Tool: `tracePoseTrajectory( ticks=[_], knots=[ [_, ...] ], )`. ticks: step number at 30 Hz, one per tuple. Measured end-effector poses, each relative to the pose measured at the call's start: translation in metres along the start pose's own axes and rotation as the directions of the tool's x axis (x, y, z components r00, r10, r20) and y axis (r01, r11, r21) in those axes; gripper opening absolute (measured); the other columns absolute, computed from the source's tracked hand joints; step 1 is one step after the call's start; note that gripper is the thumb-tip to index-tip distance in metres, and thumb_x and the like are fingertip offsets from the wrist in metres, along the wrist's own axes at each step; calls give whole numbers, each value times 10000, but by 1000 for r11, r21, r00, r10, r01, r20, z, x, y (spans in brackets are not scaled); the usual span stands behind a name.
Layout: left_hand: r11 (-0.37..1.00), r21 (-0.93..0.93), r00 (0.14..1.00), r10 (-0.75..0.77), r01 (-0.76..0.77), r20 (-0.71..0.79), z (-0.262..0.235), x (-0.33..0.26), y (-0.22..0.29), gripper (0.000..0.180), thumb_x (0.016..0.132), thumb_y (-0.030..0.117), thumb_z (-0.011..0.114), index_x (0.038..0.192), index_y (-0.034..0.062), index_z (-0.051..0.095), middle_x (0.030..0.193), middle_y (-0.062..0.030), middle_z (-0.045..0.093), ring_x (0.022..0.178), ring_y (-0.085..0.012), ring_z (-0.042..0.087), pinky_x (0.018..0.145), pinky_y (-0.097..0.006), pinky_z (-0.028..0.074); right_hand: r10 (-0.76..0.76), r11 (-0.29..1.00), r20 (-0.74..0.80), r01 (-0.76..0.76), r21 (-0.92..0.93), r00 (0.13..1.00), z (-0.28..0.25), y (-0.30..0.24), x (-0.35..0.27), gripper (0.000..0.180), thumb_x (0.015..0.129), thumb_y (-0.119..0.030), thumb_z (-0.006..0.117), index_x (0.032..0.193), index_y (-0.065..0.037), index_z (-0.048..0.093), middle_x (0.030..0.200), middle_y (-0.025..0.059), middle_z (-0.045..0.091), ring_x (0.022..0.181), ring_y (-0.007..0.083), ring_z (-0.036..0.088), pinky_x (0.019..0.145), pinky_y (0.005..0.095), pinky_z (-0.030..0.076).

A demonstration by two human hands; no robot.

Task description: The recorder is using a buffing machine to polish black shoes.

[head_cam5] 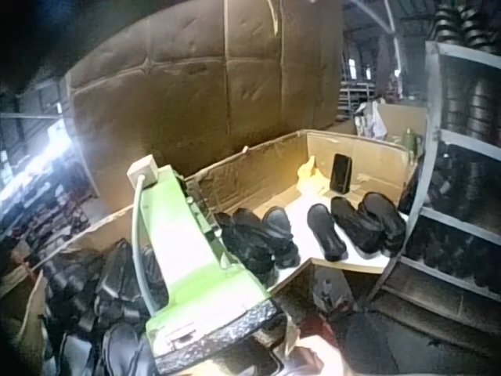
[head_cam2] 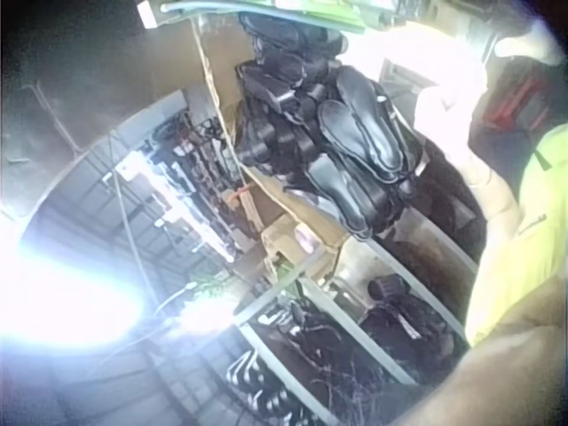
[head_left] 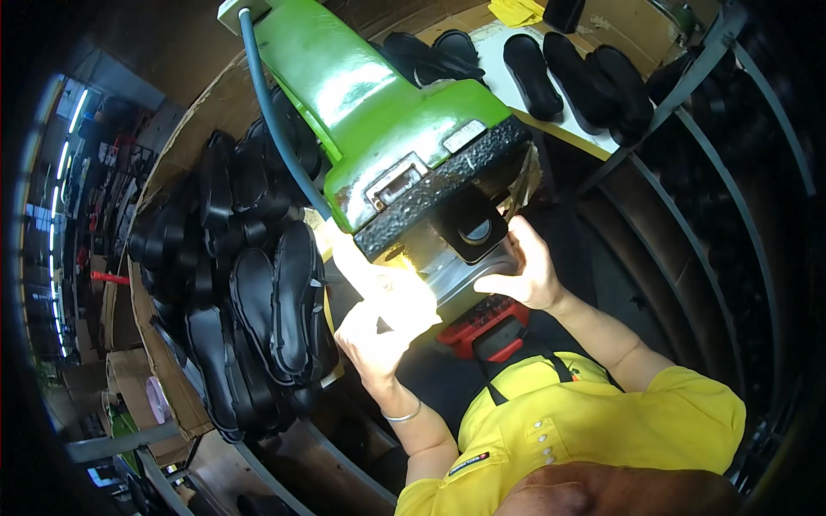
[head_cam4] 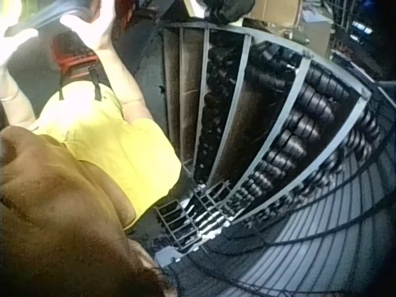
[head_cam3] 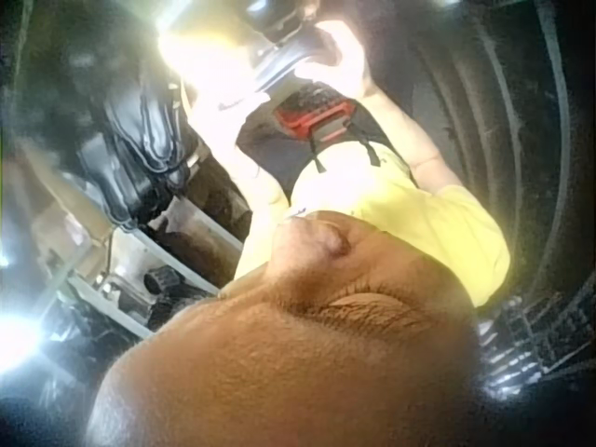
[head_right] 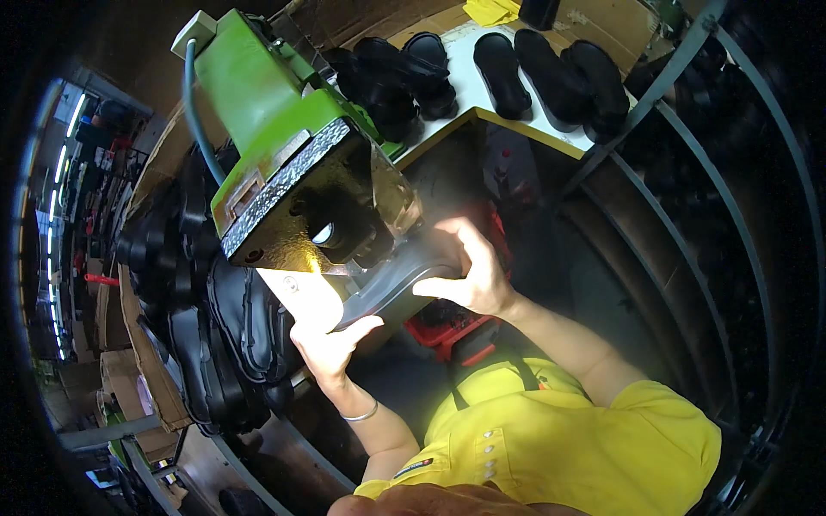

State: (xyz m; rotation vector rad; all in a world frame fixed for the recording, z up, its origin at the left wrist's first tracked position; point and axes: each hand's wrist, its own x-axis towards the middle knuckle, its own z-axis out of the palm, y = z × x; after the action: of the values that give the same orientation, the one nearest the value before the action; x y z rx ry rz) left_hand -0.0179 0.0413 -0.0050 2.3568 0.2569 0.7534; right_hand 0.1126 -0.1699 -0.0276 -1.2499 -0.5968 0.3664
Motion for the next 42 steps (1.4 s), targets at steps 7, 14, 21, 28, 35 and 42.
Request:
tracePoseTrajectory(
  ticks=[7, 14, 21, 28, 35, 42],
  knots=[
    [980, -176, 996, -90, 91, 13, 11, -7, 10, 422, 519, 229, 932, 760, 12, 660, 694, -56, 638, 607, -179, 584, 608, -302, 495, -12, 998, 24, 14, -60, 1000, -1, -15, 5, 651, 682, -5, 841, 1205, 8, 454, 1094, 82, 564, 1014, 139, 568, 888, 299, 482],
    [994, -15, 994, 110, -109, 20, 12, 15, 37, 304, 655, 219, 861, 711, 47, 617, 612, -24, 567, 539, -155, 526, 566, -276, 461, -33, 994, -15, 32, -106, 999, -2, -8, 2, 653, 670, -10, 851, 1195, 8, 463, 1103, 92, 570, 1008, 142, 581, 871, 301, 501],
    [947, 318, 987, -8, -43, 158, 32, 10, 35, 484, 612, 448, 827, 796, 66, 595, 700, -34, 529, 633, -185, 510, 601, -316, 445, -15, 999, -29, 13, -47, 999, 2, -3, -3, 660, 669, -18, 856, 1198, -2, 461, 1126, 100, 569, 1041, 163, 587, 893, 320, 504],
    [990, 134, 996, -44, 33, 78, 29, -14, 33, 422, 604, 225, 914, 854, 26, 638, 757, -47, 616, 646, -170, 577, 603, -296, 479, -61, 997, 6, 60, 46, 998, 17, 8, -3, 720, 667, -20, 858, 1243, -32, 426, 1175, 109, 545, 1065, 175, 589, 889, 324, 505],
    [924, -249, 950, -310, 290, -44, 77, -69, 5, 349, 686, 99, 863, 911, -1, 615, 765, -43, 601, 714, -109, 542, 665, -254, 463, 38, 985, 28, -32, -169, 999, 16, 8, -8, 843, 656, -7, 861, 1329, -40, 353, 1144, 81, 541, 995, 131, 590, 752, 248, 496],
    [982, 175, 981, 31, -65, 191, 37, -1, 38, 432, 632, 216, 880, 953, 16, 672, 912, -80, 641, 771, -220, 625, 691, -310, 515, -7, 985, -38, 13, 173, 999, 2, 11, -10, 670, 713, 68, 766, 1273, -4, 405, 1173, 128, 550, 1089, 201, 560, 920, 337, 481]
  ],
)
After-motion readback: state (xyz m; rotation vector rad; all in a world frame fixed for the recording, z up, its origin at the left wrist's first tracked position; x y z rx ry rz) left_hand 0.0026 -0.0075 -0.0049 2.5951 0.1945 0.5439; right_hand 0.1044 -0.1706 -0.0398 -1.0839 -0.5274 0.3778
